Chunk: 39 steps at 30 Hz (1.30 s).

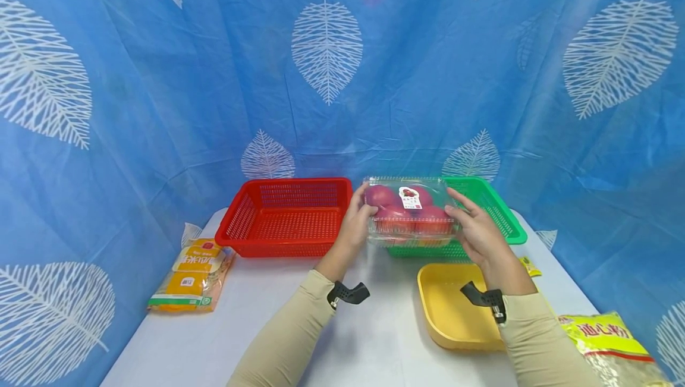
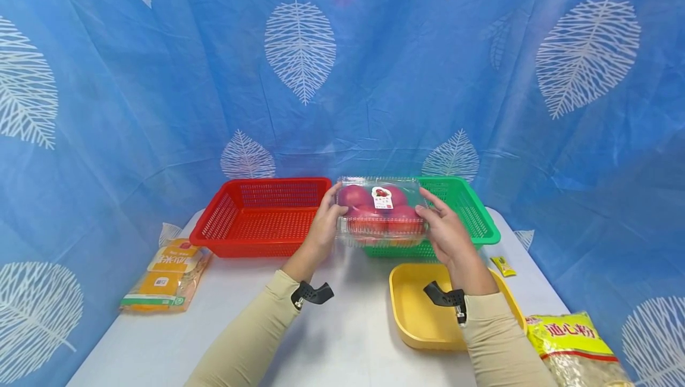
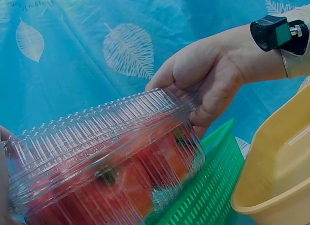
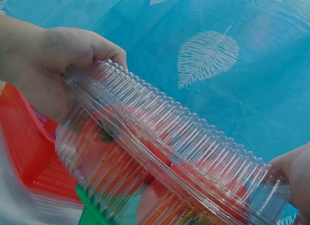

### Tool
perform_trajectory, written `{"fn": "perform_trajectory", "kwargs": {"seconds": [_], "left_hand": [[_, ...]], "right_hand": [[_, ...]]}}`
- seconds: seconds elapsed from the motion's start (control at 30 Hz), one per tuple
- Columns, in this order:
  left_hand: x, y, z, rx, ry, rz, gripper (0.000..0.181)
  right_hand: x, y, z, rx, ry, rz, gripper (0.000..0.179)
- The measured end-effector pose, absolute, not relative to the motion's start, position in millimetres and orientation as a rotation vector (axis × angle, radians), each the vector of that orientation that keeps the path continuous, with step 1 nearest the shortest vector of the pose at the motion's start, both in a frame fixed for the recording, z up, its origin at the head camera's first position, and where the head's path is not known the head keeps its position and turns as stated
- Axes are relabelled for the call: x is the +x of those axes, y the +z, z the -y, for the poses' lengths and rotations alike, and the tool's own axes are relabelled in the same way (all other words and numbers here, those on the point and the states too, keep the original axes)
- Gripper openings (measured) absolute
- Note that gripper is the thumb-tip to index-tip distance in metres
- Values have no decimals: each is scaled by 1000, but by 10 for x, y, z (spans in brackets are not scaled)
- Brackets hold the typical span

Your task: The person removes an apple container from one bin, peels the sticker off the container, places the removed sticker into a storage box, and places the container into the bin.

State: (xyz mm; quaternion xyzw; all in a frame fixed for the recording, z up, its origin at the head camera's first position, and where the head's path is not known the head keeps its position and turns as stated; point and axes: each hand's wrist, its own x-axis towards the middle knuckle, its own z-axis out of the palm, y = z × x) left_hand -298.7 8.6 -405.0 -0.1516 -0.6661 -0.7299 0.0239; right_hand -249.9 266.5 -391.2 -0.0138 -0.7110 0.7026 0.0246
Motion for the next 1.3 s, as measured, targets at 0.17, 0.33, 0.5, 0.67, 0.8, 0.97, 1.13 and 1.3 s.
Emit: {"fn": "perform_trajectory", "kwargs": {"seconds": [0.17,0.33,0.5,0.67,0.8,0.97,1.13,1.3], "left_hand": [[-2977,-4059,-66,-471,-2261,2066,71],[-2951,-4069,-38,-478,-2264,2061,69],[-2932,-4072,-4,-485,-2261,2059,68],[-2916,-4076,36,-490,-2265,2064,68],[-2903,-4076,59,-480,-2275,2066,69],[-2898,-4083,79,-504,-2283,2028,70],[-2896,-4089,104,-521,-2267,2018,69],[-2895,-4100,122,-517,-2265,2023,68]], "right_hand": [[-2476,-3911,-2645,-63,2164,2208,63],[-2451,-3907,-2617,-58,2177,2198,62],[-2435,-3904,-2587,-54,2182,2198,62],[-2427,-3913,-2558,-49,2184,2195,62],[-2428,-3932,-2544,-38,2196,2177,61],[-2415,-3937,-2524,-18,2221,2163,62],[-2403,-3934,-2491,-13,2228,2166,62],[-2395,-3945,-2475,-4,2244,2156,62]]}}
